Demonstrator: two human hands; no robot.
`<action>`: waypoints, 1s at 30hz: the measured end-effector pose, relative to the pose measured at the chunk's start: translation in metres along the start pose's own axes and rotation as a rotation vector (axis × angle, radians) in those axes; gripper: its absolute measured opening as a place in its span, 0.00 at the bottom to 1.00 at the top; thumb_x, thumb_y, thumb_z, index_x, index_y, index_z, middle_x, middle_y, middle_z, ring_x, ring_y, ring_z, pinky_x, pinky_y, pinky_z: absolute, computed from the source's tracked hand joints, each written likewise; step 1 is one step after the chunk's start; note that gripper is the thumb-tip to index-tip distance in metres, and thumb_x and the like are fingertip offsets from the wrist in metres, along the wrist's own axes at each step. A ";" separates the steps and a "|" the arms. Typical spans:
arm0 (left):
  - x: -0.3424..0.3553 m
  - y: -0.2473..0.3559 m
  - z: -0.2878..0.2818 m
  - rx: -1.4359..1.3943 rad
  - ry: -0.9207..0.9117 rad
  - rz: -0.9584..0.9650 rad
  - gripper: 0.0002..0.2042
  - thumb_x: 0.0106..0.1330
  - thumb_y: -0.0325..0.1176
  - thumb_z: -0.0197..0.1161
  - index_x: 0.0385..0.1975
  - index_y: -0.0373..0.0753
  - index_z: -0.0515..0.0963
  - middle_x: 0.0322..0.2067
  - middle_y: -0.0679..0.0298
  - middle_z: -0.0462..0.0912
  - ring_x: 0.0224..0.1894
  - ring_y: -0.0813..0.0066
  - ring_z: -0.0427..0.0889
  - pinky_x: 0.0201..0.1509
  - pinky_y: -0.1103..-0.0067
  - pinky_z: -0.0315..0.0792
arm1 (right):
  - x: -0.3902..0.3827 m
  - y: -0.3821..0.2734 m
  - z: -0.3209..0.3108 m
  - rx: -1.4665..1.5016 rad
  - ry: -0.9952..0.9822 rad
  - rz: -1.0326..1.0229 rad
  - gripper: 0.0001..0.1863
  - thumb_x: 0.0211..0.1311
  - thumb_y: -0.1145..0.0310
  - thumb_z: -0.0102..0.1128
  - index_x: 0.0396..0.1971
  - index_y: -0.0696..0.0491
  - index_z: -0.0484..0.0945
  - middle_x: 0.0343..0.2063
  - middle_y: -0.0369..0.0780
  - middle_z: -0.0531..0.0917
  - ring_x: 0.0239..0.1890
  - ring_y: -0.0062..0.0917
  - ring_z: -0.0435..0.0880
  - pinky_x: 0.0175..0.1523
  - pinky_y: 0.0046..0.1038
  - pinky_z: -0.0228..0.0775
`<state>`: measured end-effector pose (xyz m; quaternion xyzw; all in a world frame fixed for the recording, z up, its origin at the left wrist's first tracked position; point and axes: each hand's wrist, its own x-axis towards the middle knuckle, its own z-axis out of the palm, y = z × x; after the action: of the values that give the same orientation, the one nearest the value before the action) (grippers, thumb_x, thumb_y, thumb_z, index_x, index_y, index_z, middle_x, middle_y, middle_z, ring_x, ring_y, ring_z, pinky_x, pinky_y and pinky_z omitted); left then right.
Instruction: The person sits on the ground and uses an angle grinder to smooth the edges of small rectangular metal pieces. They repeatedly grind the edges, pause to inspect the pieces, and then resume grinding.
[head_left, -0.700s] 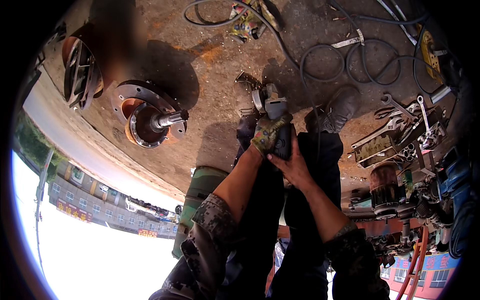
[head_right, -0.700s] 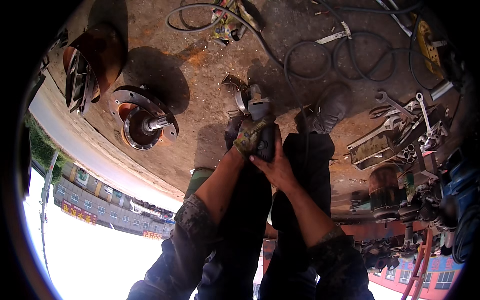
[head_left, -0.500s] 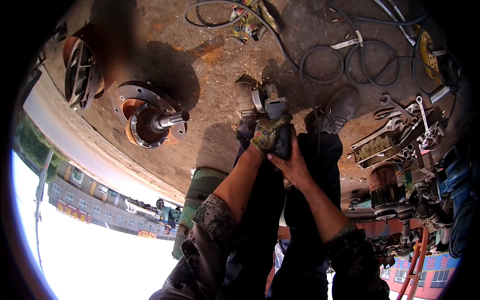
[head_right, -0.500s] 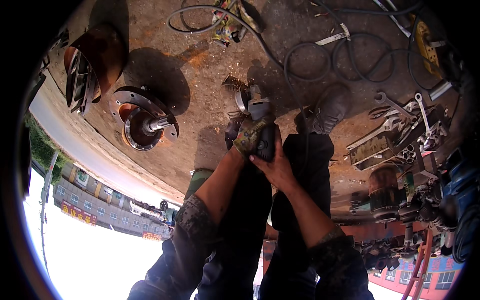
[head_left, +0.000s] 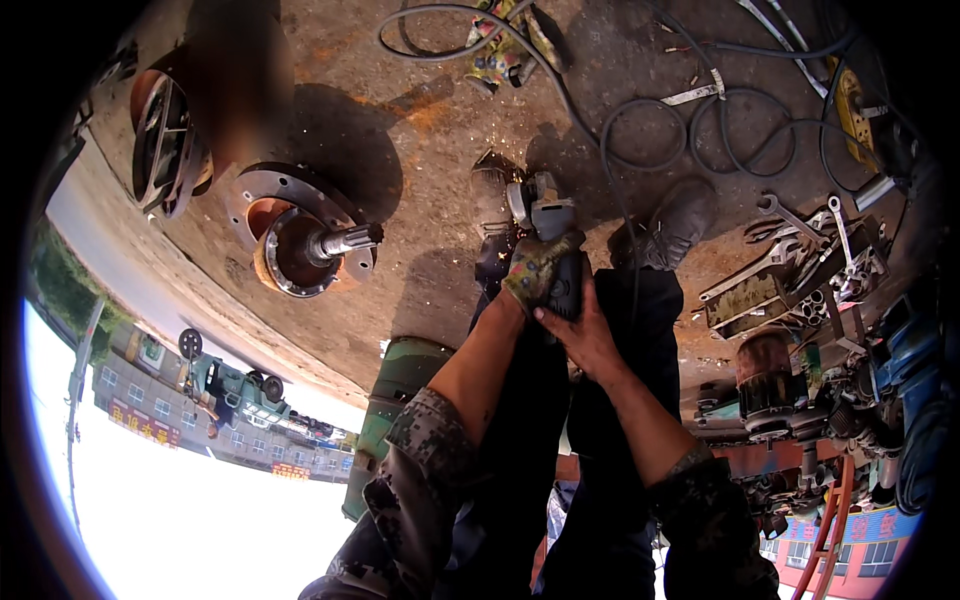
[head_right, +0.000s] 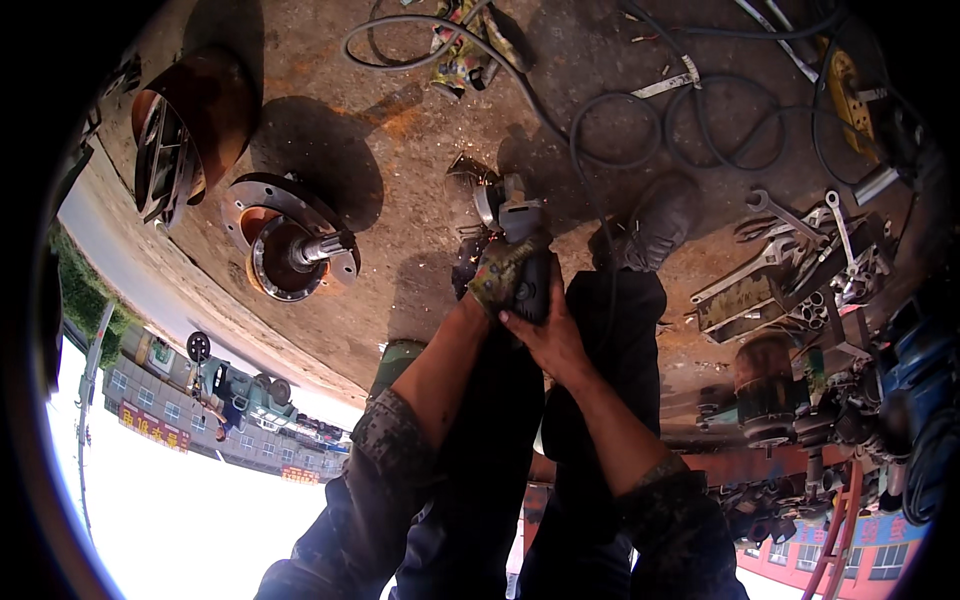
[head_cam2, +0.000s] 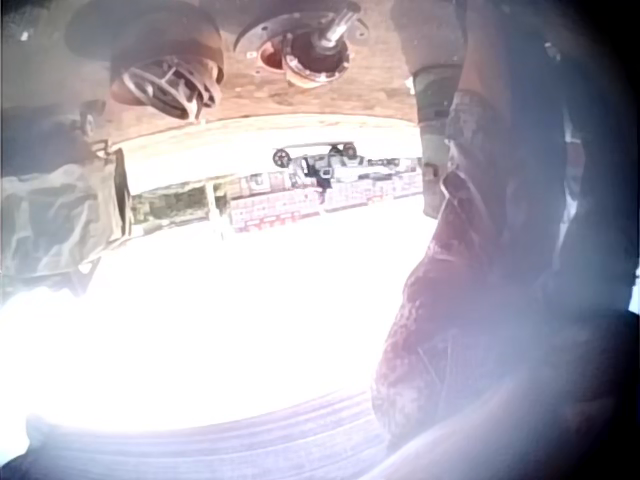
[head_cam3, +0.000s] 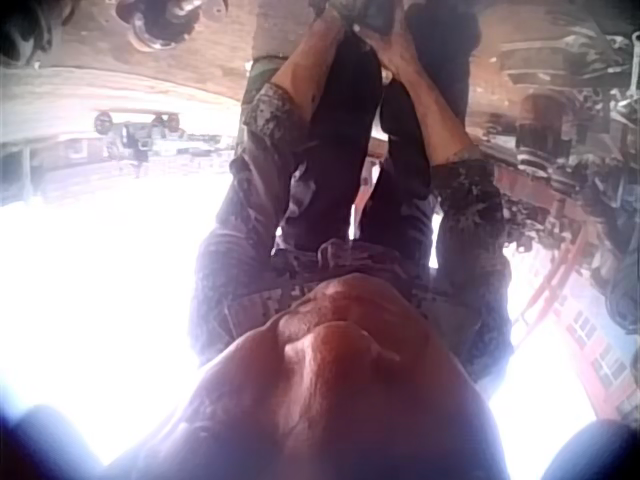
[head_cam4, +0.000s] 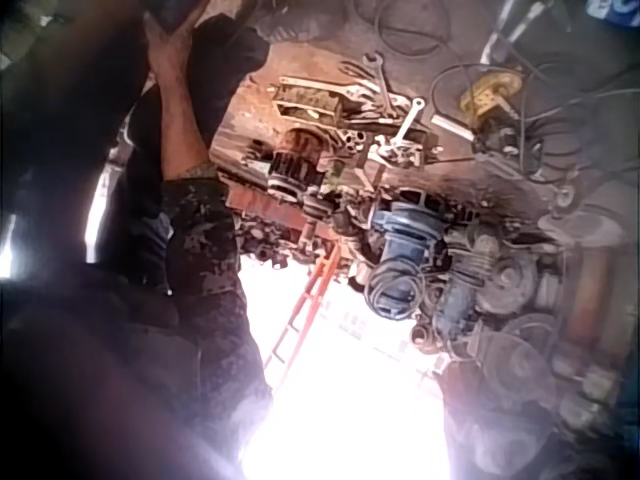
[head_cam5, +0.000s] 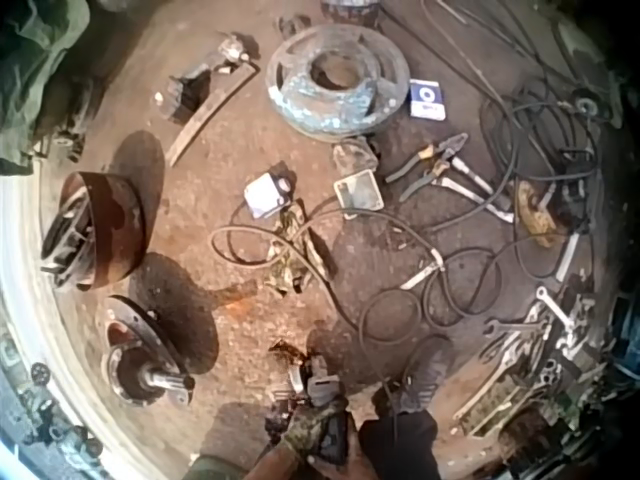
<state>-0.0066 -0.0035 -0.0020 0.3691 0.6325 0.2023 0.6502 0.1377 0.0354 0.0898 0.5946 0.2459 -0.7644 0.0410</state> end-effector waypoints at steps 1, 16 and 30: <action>0.000 0.010 -0.005 0.040 0.006 0.027 0.16 0.70 0.28 0.59 0.57 0.41 0.81 0.39 0.64 0.86 0.38 0.74 0.85 0.41 0.75 0.80 | 0.000 -0.001 -0.001 -0.012 0.002 0.019 0.63 0.63 0.59 0.77 0.83 0.48 0.34 0.71 0.49 0.68 0.71 0.35 0.71 0.73 0.33 0.65; 0.006 0.011 -0.005 -0.213 -0.078 -0.180 0.13 0.70 0.28 0.60 0.52 0.38 0.82 0.38 0.64 0.87 0.37 0.75 0.85 0.41 0.75 0.81 | -0.002 -0.010 0.004 0.085 -0.004 0.125 0.61 0.65 0.64 0.76 0.83 0.46 0.34 0.74 0.45 0.65 0.73 0.29 0.66 0.75 0.31 0.60; -0.013 0.024 0.003 -0.224 -0.121 -0.202 0.17 0.71 0.28 0.58 0.59 0.43 0.80 0.47 0.62 0.86 0.46 0.70 0.85 0.51 0.72 0.80 | -0.023 -0.005 0.006 0.191 -0.003 0.007 0.60 0.63 0.73 0.76 0.82 0.49 0.37 0.73 0.43 0.62 0.73 0.31 0.65 0.76 0.33 0.61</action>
<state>-0.0005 0.0021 0.0240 0.2404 0.5995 0.1823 0.7413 0.1372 0.0320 0.1136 0.5956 0.1700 -0.7850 -0.0128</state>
